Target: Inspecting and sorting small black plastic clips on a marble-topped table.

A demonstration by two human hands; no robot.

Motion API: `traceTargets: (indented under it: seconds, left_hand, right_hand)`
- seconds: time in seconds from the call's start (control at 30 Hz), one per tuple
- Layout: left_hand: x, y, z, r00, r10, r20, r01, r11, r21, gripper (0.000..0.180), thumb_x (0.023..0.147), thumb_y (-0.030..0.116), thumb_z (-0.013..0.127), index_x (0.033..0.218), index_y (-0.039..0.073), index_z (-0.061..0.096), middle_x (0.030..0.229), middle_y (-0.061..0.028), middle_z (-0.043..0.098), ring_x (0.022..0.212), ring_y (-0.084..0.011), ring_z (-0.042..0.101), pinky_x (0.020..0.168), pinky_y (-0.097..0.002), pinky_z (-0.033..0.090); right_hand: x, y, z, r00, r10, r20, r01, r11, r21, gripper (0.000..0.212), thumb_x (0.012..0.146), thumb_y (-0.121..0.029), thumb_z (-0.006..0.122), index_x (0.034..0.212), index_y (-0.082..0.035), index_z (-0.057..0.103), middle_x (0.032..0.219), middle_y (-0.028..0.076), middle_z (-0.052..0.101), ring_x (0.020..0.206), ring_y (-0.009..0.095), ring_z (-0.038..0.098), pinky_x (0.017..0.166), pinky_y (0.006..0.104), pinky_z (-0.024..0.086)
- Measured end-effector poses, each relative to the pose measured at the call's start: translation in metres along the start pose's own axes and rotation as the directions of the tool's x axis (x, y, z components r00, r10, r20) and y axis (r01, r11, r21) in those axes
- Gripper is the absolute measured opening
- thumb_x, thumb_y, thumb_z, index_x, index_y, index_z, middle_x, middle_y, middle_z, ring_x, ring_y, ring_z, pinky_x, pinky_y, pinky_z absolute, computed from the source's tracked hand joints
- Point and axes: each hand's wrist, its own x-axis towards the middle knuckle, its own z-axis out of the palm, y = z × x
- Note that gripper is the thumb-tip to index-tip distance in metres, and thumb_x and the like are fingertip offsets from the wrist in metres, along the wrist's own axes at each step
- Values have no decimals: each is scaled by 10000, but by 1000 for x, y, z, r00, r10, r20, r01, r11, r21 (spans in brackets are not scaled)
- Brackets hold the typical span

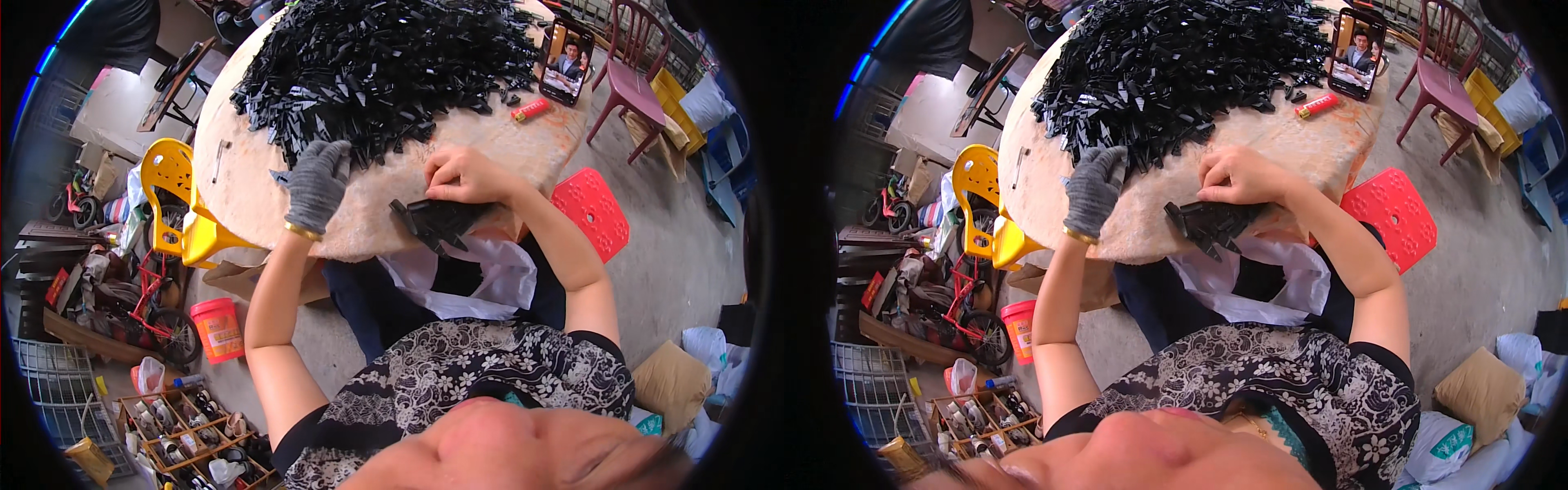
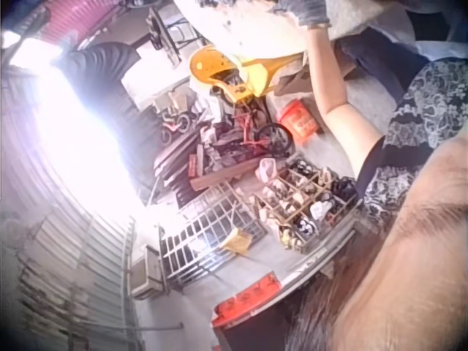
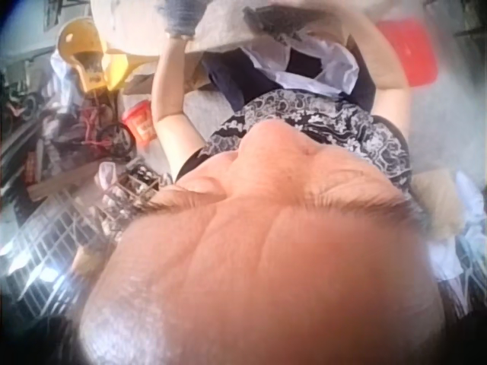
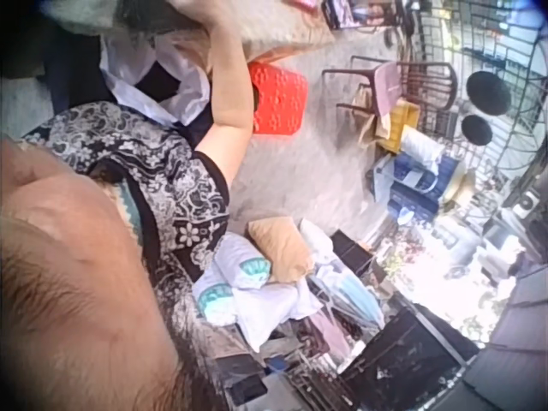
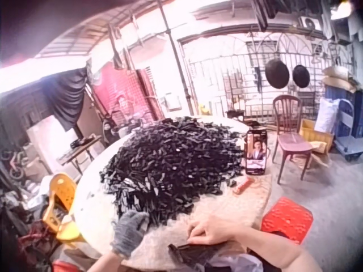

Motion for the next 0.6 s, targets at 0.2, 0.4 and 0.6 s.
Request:
traceTargets:
  seconds: [0.2, 0.4, 0.6]
  left_hand:
    - [46, -2, 9, 935, -299, 191, 214, 905, 368, 445, 818, 471, 621, 999, 66, 667, 956, -164, 618, 940, -323, 591, 805, -403, 477]
    - [65, -5, 15, 893, -324, 312, 187, 898, 399, 608, 714, 549, 682, 984, 6, 642, 1052, -200, 594, 981, -340, 585, 866, -420, 465]
    - [63, -14, 5, 911, -179, 372, 105, 972, 209, 319, 798, 314, 658, 970, 45, 648, 943, -181, 617, 921, -353, 589, 833, -411, 466]
  right_hand:
    - [22, 23, -14, 965, 84, -247, -167, 926, -337, 203, 791, -197, 674, 943, -64, 677, 896, 99, 609, 846, 275, 614, 779, 367, 491]
    - [40, 33, -14, 943, 268, -198, -330, 827, -455, 230, 759, -202, 697, 930, -53, 661, 931, 117, 591, 895, 307, 606, 799, 386, 492]
    - [57, 26, -16, 942, 333, 34, -300, 884, -357, 221, 741, -149, 667, 930, -36, 655, 840, 140, 649, 834, 324, 622, 756, 385, 501]
